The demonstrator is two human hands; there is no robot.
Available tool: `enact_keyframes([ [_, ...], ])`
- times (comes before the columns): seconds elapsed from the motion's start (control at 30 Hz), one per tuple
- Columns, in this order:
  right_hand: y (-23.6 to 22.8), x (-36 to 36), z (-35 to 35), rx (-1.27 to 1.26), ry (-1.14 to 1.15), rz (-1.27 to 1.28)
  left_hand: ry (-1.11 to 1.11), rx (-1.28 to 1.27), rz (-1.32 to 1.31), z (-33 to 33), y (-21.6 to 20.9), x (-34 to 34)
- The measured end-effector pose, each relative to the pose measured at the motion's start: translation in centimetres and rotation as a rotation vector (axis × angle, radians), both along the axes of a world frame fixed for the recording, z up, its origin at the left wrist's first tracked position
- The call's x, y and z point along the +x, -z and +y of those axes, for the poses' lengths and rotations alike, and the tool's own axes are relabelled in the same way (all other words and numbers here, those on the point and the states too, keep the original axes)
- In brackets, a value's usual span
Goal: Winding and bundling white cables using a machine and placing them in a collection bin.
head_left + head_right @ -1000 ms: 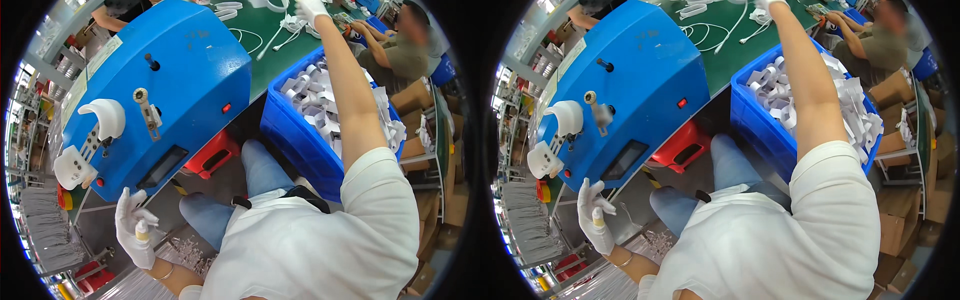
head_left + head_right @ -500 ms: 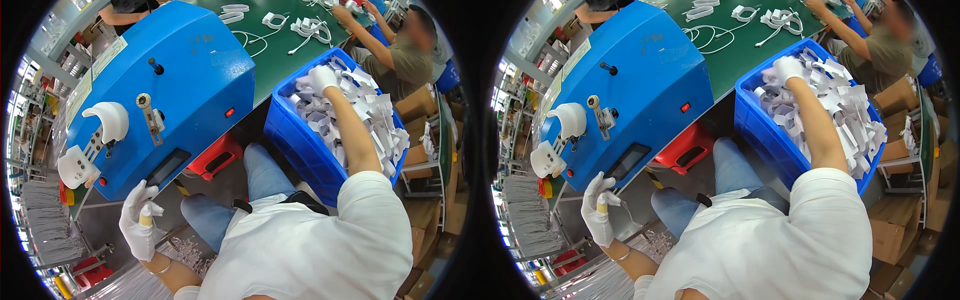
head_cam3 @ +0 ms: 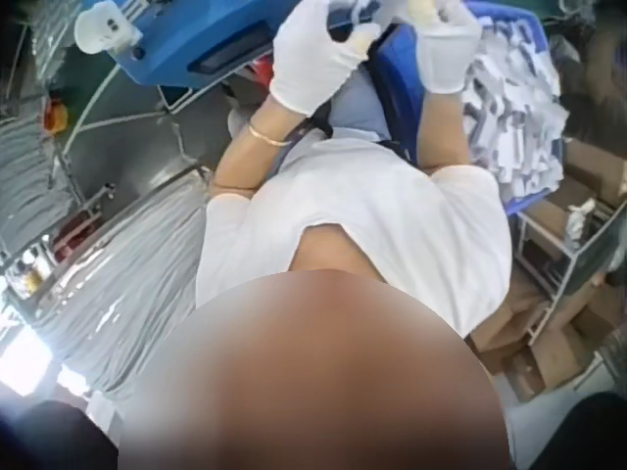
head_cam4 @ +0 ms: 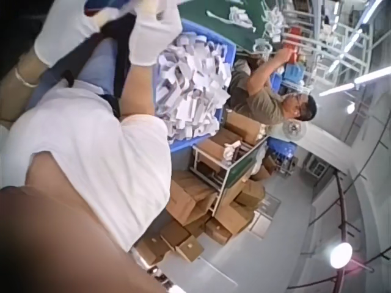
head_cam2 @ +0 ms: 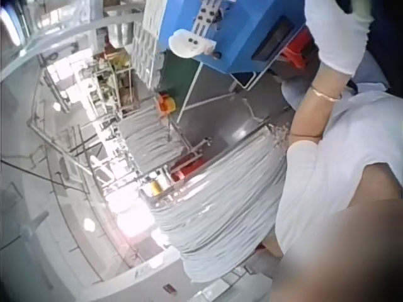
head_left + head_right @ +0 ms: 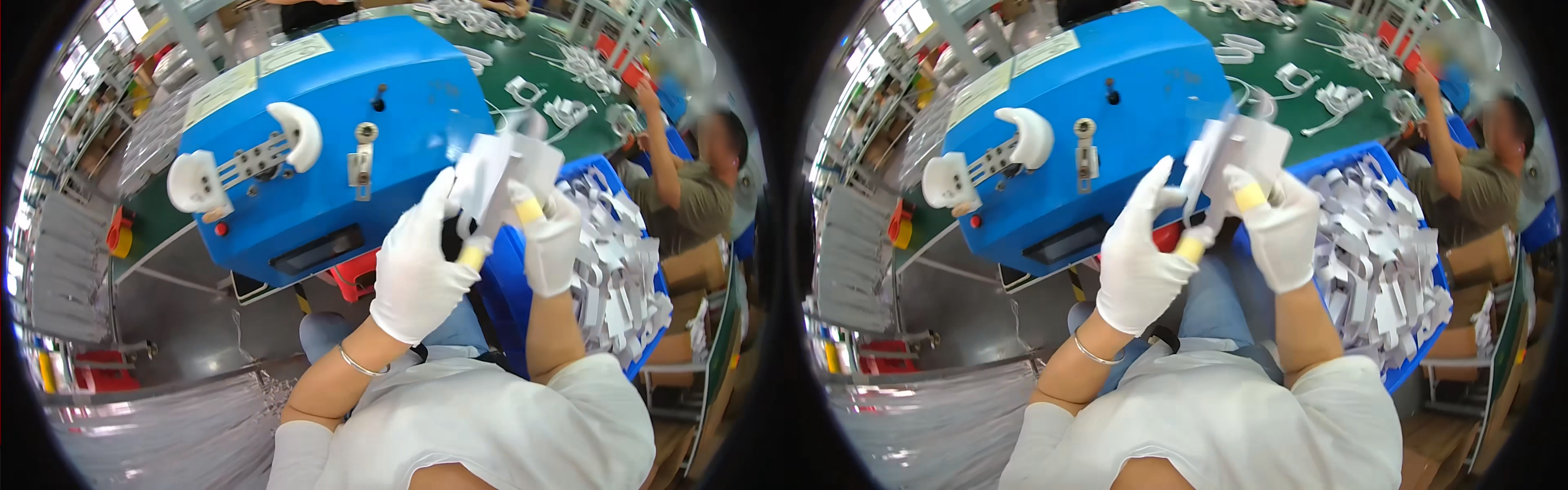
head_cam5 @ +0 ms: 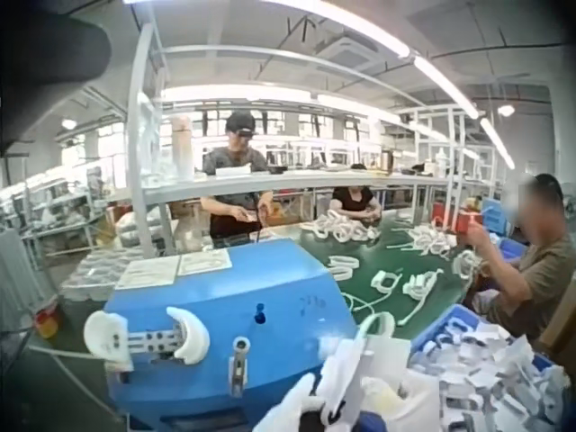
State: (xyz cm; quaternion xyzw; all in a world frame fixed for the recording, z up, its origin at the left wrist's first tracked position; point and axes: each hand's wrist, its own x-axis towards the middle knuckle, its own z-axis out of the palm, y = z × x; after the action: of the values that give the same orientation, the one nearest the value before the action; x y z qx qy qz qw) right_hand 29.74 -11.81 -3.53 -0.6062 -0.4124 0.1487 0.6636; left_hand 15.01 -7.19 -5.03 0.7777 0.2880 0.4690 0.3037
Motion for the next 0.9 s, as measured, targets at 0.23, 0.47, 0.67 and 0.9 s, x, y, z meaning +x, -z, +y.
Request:
enact_keyframes([
  [0.23,1.3,-6.5,0.1,-0.056,-0.656,0.449,-0.193,0.010,-0.529,0.7,-0.3,-4.0],
  [0.47,0.5,-8.6,0.5,-0.184,-0.994,0.474,-0.368,-0.179,-0.650,0.1,-1.9,-6.9],
  [0.67,-2.6,-7.4,1.9,-0.230,-1.139,-0.048,-0.510,-0.001,-0.619,3.9,-6.6,-10.5],
  [0.9,-5.7,-6.0,4.0,0.386,-0.565,-0.201,-0.549,0.233,-0.596,6.7,-8.9,-10.1],
])
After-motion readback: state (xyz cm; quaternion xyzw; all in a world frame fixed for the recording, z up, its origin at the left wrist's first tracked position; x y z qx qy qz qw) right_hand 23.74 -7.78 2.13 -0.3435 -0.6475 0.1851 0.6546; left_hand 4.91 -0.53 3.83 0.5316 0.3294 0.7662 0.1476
